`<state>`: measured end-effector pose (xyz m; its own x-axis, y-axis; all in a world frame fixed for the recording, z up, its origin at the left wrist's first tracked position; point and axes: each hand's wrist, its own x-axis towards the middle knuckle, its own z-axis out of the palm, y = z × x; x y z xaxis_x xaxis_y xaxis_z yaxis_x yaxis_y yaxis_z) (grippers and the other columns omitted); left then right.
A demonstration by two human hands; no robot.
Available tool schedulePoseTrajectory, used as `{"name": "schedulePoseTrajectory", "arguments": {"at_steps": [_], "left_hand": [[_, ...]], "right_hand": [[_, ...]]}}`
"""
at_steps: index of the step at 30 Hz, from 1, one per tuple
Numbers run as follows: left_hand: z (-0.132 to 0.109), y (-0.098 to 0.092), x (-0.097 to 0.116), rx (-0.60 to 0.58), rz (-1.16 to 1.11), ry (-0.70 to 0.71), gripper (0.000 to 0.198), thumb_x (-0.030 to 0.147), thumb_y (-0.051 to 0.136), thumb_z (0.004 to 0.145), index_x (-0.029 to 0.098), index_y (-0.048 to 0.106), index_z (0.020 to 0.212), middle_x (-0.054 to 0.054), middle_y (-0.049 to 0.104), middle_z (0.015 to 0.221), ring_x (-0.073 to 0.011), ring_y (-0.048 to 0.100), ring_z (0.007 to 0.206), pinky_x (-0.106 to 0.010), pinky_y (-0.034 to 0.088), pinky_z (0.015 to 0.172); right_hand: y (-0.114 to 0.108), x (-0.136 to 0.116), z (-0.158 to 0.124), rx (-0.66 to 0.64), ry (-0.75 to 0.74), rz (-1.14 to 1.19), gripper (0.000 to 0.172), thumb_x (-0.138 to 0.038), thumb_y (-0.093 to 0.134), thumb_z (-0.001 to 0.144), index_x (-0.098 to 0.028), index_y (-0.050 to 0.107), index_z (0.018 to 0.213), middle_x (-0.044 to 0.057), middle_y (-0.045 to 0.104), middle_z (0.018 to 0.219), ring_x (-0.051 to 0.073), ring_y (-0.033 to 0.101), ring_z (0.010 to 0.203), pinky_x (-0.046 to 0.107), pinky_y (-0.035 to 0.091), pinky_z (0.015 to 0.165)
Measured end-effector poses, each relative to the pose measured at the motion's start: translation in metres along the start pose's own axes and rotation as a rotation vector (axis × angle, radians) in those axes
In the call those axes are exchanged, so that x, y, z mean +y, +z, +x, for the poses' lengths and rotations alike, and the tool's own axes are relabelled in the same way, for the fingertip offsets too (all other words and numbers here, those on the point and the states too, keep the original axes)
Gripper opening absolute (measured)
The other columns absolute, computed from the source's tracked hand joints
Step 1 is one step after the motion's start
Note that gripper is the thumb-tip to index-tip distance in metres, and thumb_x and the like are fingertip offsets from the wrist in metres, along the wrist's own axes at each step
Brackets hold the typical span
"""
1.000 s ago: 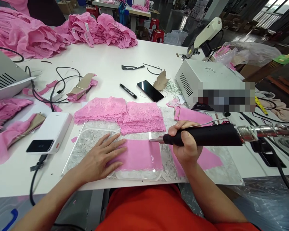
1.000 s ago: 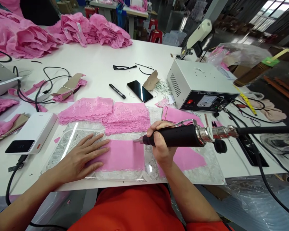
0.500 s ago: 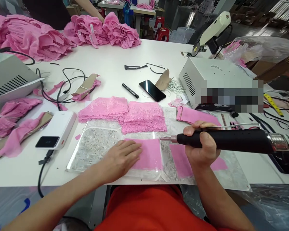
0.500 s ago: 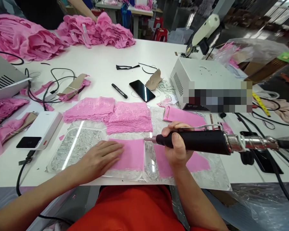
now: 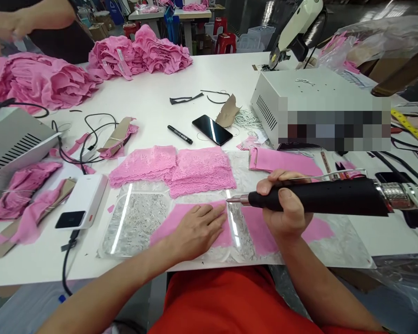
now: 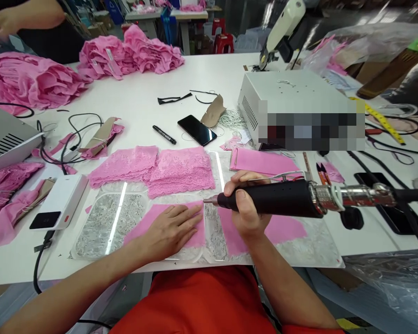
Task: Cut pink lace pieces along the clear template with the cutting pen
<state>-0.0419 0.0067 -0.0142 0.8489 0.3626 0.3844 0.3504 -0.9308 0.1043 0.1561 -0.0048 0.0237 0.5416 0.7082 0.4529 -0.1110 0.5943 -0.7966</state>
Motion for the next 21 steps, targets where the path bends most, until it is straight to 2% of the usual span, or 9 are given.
{"name": "schedulePoseTrajectory", "arguments": {"at_steps": [21], "left_hand": [[0.0024, -0.0019, -0.0028, -0.014, -0.023, 0.017, 0.028, 0.02, 0.045, 0.1, 0.01, 0.063, 0.118, -0.011, 0.066, 0.125, -0.0224, 0.06, 0.09, -0.037, 0.053, 0.076]], "right_hand": [[0.0007, 0.0053, -0.0037, -0.119, -0.016, 0.051, 0.009, -0.021, 0.063, 0.082, -0.02, 0.061, 0.091, 0.0, 0.058, 0.088, 0.01, 0.059, 0.063, 0.029, 0.051, 0.062]]}}
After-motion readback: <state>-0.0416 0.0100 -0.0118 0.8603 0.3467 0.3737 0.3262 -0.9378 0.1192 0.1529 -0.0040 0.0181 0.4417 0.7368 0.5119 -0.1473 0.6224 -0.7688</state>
